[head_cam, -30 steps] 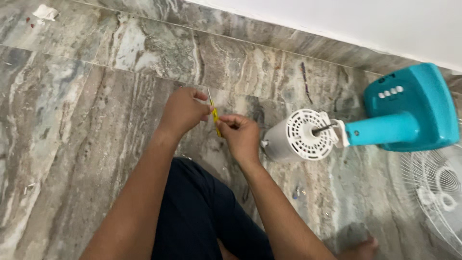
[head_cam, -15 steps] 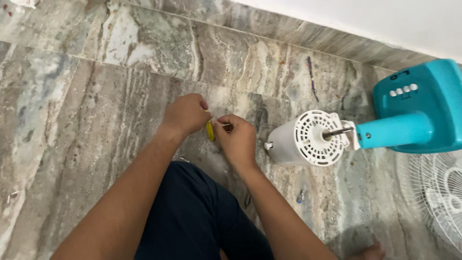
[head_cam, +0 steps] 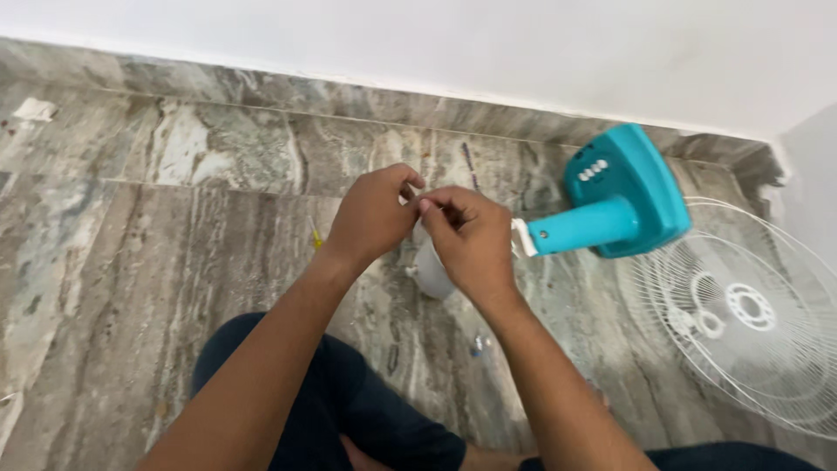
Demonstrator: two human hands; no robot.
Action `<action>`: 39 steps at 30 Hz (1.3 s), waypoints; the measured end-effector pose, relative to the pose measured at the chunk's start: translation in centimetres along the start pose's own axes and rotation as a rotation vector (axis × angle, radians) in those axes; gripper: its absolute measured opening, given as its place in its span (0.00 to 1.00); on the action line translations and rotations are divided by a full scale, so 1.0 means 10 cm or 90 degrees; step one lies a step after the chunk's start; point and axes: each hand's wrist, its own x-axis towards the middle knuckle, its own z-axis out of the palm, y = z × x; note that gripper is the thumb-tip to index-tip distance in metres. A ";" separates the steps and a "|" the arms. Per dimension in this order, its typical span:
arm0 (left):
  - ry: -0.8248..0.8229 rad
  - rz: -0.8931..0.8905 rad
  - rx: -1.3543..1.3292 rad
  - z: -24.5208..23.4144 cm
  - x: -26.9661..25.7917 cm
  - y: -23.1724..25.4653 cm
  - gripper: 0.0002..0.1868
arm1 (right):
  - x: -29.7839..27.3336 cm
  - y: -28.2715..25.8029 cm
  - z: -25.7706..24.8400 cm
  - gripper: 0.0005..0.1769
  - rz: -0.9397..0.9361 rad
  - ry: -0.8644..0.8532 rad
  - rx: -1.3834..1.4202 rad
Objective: The person sits on the floor and uses a yellow screwdriver to loosen and remove screws from the white motor housing of a teal electric fan. They then detach the motor housing from the fan's neck and set the screwdriver aside.
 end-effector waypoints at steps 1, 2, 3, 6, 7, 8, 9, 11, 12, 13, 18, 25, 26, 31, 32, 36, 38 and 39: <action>-0.004 0.023 -0.017 0.05 0.01 0.13 0.13 | 0.02 0.01 -0.12 0.05 -0.019 0.010 0.007; -0.008 0.045 -0.034 0.11 0.01 0.26 0.12 | 0.03 0.03 -0.25 0.05 -0.037 0.020 0.014; -0.012 0.067 -0.050 0.16 0.01 0.37 0.12 | 0.04 0.06 -0.36 0.06 -0.034 0.022 0.037; -0.078 0.029 -0.058 0.34 0.03 0.67 0.10 | 0.06 0.16 -0.69 0.07 -0.018 0.037 0.059; -0.087 0.036 -0.063 0.40 0.03 0.74 0.11 | 0.04 0.20 -0.81 0.07 -0.010 0.047 0.029; -0.096 0.044 -0.069 0.47 0.04 0.79 0.12 | 0.02 0.24 -0.94 0.07 -0.002 0.057 -0.001; -0.105 0.049 -0.076 0.55 0.04 0.83 0.13 | 0.00 0.29 -1.07 0.07 -0.001 0.063 -0.028; -0.098 0.090 -0.067 0.75 0.03 0.90 0.14 | -0.03 0.36 -1.29 0.07 0.000 0.076 -0.078; -0.093 0.111 -0.061 0.85 0.04 0.91 0.14 | -0.05 0.39 -1.40 0.07 0.008 0.078 -0.079; -0.105 0.119 -0.068 0.94 0.05 0.90 0.14 | -0.07 0.43 -1.51 0.07 0.016 0.078 -0.078; -0.110 0.207 -0.047 1.45 0.17 0.70 0.13 | -0.18 0.74 -1.86 0.08 0.054 0.083 -0.108; -0.238 0.165 0.189 1.90 0.72 0.45 0.16 | -0.20 1.40 -1.73 0.08 0.155 0.073 -0.105; -0.271 0.133 0.220 1.94 0.80 0.47 0.17 | -0.17 1.46 -1.69 0.08 0.156 0.069 -0.112; -0.445 0.015 0.404 2.04 1.02 0.47 0.20 | -0.13 1.74 -1.62 0.08 0.156 0.064 -0.132; -0.461 0.003 0.411 2.06 1.04 0.45 0.21 | -0.14 1.78 -1.62 0.08 0.162 0.064 -0.140; -0.564 -0.040 0.395 2.08 1.08 0.37 0.23 | -0.14 1.80 -1.61 0.11 0.107 0.063 -0.172; -0.576 -0.069 0.354 2.10 1.09 0.33 0.24 | -0.15 1.76 -1.62 0.12 0.093 0.035 -0.198; -0.582 -0.084 0.334 2.12 1.09 0.31 0.24 | -0.15 1.74 -1.62 0.13 0.094 0.022 -0.211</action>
